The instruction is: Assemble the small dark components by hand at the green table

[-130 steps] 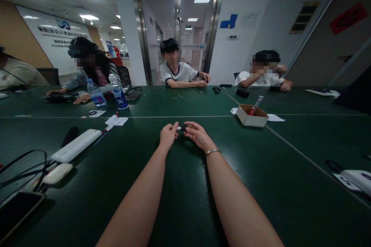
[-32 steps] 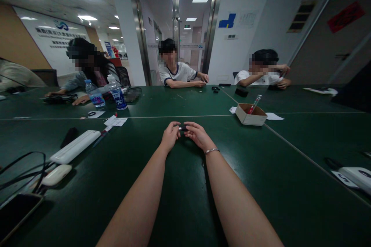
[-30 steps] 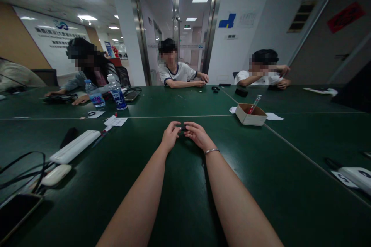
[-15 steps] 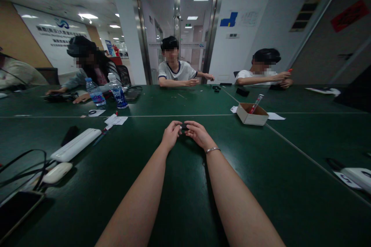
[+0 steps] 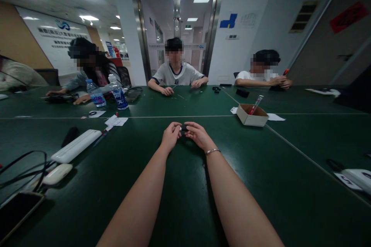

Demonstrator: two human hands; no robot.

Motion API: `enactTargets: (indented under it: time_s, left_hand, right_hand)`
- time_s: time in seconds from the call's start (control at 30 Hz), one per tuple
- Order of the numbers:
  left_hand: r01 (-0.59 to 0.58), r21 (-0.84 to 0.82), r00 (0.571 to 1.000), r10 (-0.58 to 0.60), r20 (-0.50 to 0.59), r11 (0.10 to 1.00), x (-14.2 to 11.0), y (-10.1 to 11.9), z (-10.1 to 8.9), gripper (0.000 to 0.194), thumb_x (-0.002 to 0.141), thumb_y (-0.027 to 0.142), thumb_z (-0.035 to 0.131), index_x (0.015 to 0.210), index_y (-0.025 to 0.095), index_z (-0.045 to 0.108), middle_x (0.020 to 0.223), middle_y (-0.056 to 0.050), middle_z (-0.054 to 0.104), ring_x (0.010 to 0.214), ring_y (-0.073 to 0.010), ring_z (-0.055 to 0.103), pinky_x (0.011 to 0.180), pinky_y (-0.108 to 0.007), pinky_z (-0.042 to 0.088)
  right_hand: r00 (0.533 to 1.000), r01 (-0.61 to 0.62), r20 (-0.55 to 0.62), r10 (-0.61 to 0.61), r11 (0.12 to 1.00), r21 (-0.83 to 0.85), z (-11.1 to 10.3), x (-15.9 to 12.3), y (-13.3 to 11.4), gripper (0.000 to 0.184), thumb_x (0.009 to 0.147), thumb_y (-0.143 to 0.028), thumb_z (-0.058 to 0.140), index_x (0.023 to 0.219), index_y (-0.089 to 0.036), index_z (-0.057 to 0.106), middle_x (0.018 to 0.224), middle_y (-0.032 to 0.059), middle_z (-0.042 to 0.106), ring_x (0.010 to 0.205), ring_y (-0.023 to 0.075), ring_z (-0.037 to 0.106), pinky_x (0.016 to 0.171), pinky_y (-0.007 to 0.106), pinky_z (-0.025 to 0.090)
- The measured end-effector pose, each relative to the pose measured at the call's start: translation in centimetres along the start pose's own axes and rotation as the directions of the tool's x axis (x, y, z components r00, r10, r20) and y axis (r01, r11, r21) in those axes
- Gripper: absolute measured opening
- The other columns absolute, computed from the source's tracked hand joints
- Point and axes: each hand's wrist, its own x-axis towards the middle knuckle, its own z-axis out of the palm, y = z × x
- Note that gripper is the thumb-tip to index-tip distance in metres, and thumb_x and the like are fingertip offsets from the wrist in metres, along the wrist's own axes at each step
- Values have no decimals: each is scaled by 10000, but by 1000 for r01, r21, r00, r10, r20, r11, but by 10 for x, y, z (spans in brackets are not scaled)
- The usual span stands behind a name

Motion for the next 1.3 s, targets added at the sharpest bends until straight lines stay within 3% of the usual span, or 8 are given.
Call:
enactTargets:
  time_s: [0.47,0.53,0.63,0.7,0.77,0.9,1.03,1.3]
  left_hand:
    - [2,-107,999,-5,-34,994,9,-10,-5,282,802,385,665,944,142,642,712,-18,594,605,-114,528,575,-225,431]
    - [-22,-52,1000,22,1,998,10,-15,-6,212,837,288,616,997,152,650,787,-37,622,671,-127,558,629,-235,460]
    - [-72,86,997,74,-9,994,11,-22,-6,163,829,186,602,973,180,677,887,-55,619,779,-150,591,724,-262,496]
    - [-83,209,993,97,-60,974,12,-24,-5,140,793,157,649,922,186,696,945,-66,586,801,-155,600,766,-277,510]
    - [-46,296,991,81,-110,954,14,-23,-3,125,790,153,666,911,171,692,1009,-82,559,756,-139,607,741,-270,523]
    - [116,242,991,-95,-96,963,16,-15,4,144,893,168,553,1027,147,600,1091,-100,581,619,-90,628,552,-193,505]
    - [275,74,961,-273,-34,959,17,-11,-10,135,911,193,554,1037,150,538,1090,-94,598,628,-114,679,502,-158,506]
    - [375,3,903,-364,-227,927,-12,1,-132,184,844,148,623,963,142,483,1005,-97,623,663,-153,700,544,-190,568]
  right_hand:
    - [996,93,49,-81,935,-341,2,10,18,338,615,-203,830,904,-169,658,797,26,676,658,149,614,601,259,512]
    - [983,141,-18,-182,817,-559,6,10,20,263,652,-175,800,866,-186,648,821,15,655,694,158,590,669,298,498]
    - [938,143,-27,-345,458,-877,14,6,21,209,665,-140,804,792,-198,647,886,30,610,863,212,545,820,365,439]
    - [930,90,-15,-368,266,-960,18,3,20,201,680,-162,816,800,-203,660,932,53,586,959,255,498,867,393,391]
    - [939,47,-22,-343,192,-980,20,1,19,196,718,-204,808,870,-223,685,963,65,576,985,274,476,866,398,371]
    - [940,76,-12,-341,244,-967,15,1,19,411,740,-158,760,1121,-272,657,1005,55,573,989,257,504,877,385,392]
    - [929,93,-88,-359,459,-883,5,7,19,458,752,-82,632,1183,-234,605,960,25,582,831,178,576,792,312,471]
    - [941,88,-157,-301,663,-743,2,5,17,339,765,-134,555,1090,-188,634,792,-8,614,750,169,608,686,274,492]
